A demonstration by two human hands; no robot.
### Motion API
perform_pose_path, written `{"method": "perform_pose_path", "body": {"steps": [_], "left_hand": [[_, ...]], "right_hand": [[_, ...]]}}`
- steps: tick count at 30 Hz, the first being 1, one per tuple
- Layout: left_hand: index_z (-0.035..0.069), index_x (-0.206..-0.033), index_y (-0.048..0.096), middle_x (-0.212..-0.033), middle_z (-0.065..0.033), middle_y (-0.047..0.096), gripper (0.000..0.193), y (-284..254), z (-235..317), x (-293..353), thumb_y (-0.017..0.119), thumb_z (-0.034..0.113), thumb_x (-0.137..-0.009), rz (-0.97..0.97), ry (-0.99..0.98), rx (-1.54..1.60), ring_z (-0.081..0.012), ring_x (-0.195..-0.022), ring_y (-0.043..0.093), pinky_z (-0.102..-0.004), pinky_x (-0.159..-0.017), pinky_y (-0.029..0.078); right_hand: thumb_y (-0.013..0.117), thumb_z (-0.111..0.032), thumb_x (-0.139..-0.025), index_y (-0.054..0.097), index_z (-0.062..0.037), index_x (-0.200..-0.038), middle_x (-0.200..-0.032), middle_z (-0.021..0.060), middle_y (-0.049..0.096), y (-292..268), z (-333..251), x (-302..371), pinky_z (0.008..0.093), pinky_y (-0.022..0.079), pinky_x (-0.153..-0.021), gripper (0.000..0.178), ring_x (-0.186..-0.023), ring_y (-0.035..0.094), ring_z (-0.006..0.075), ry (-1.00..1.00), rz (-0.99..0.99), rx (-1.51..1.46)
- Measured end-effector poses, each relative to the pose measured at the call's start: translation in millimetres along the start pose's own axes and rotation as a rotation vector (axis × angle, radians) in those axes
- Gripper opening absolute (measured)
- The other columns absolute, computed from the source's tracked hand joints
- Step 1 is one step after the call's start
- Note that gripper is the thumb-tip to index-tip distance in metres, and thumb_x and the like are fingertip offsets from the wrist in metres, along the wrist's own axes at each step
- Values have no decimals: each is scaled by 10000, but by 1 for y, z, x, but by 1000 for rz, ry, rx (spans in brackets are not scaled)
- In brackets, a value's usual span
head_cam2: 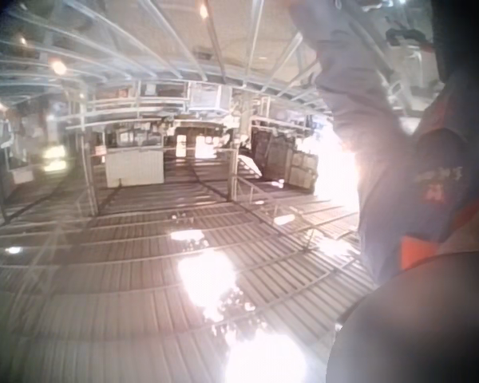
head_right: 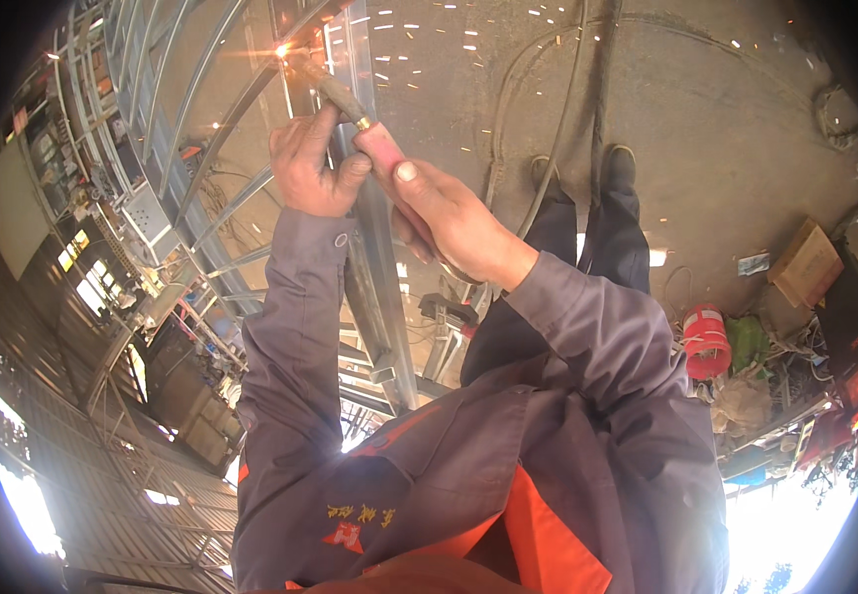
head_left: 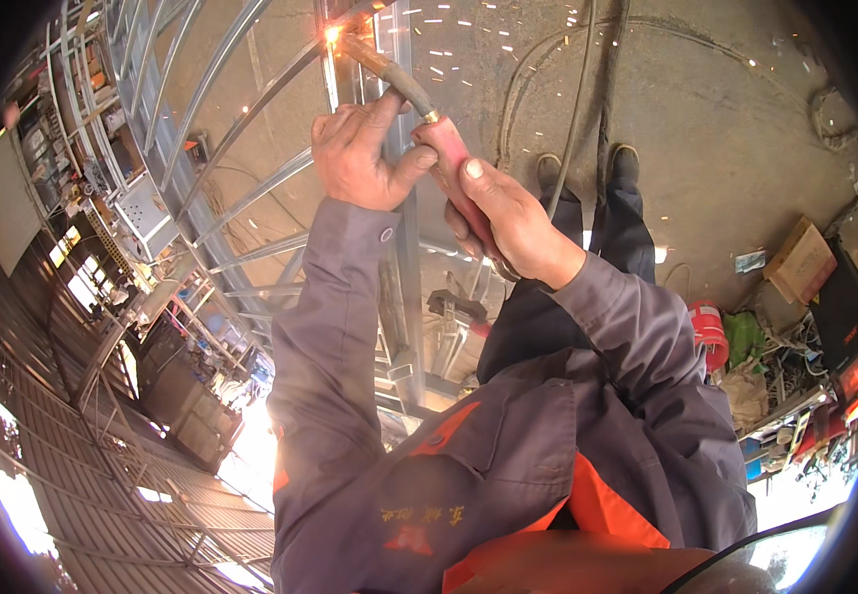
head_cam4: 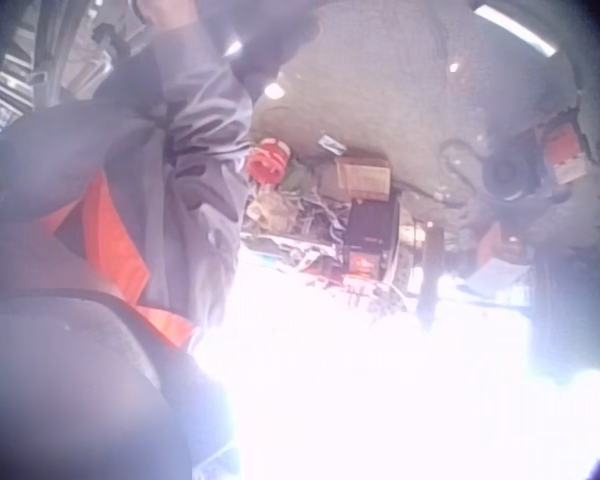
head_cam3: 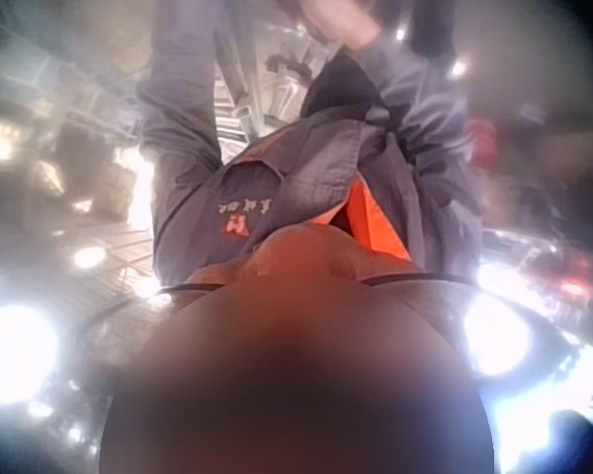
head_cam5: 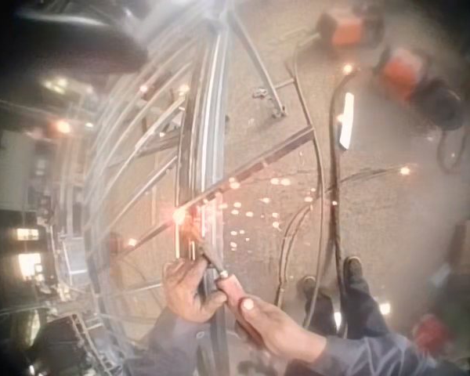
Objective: The person welds multiple joints on a large metal frame using a welding torch, producing bright sparks. They reposition the torch and the frame several times to access different joints and briefly pause to adjust equipment.
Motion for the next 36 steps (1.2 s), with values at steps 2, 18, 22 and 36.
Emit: {"method": "perform_pose_path", "body": {"steps": [2, 18, 22, 36], "left_hand": [[89, -1226, 726, -941, 9, 747, 756, 3, -1, 0, 653, 743, -853, -15, 11, -9, -216, -812, 666, -393, -747, 430], [88, -1242, 722, -938, 40, 744, 759, 6, -3, 3, 681, 730, -841, -8, 29, -67, -211, -822, 656, -413, -809, 433], [63, -1228, 722, -935, 28, 745, 765, 3, -2, 3, 680, 725, -847, 24, 31, -21, -215, -825, 661, -411, -813, 435], [71, -1239, 718, -948, 33, 748, 773, 5, -3, 2, 677, 733, -843, -1, 20, -32, -203, -846, 672, -408, -815, 436]], "right_hand": [[334, -615, -1091, 528, -77, -1273, -786, 25, 547, -1, 2, -1, 216, 371, -455, 601, -579, 525, 81, -7, 6, -18], [391, -633, -1073, 546, -56, -1233, -749, 35, 523, 0, 0, -3, 267, 391, -516, 619, -569, 478, 112, 3, -16, -94], [389, -634, -1073, 547, -60, -1257, -749, 33, 522, -2, 6, -5, 267, 393, -518, 624, -569, 476, 110, 23, -11, -97], [390, -641, -1070, 546, -65, -1281, -759, 44, 530, -5, 12, -9, 261, 390, -511, 633, -566, 477, 112, 29, -57, -165]]}}
Point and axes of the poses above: each hand's wrist, its own x-axis away from the middle knuckle, its own y-axis out of the palm, z = x × y, the point moved 10 cm from there along -x, towards the middle knuckle
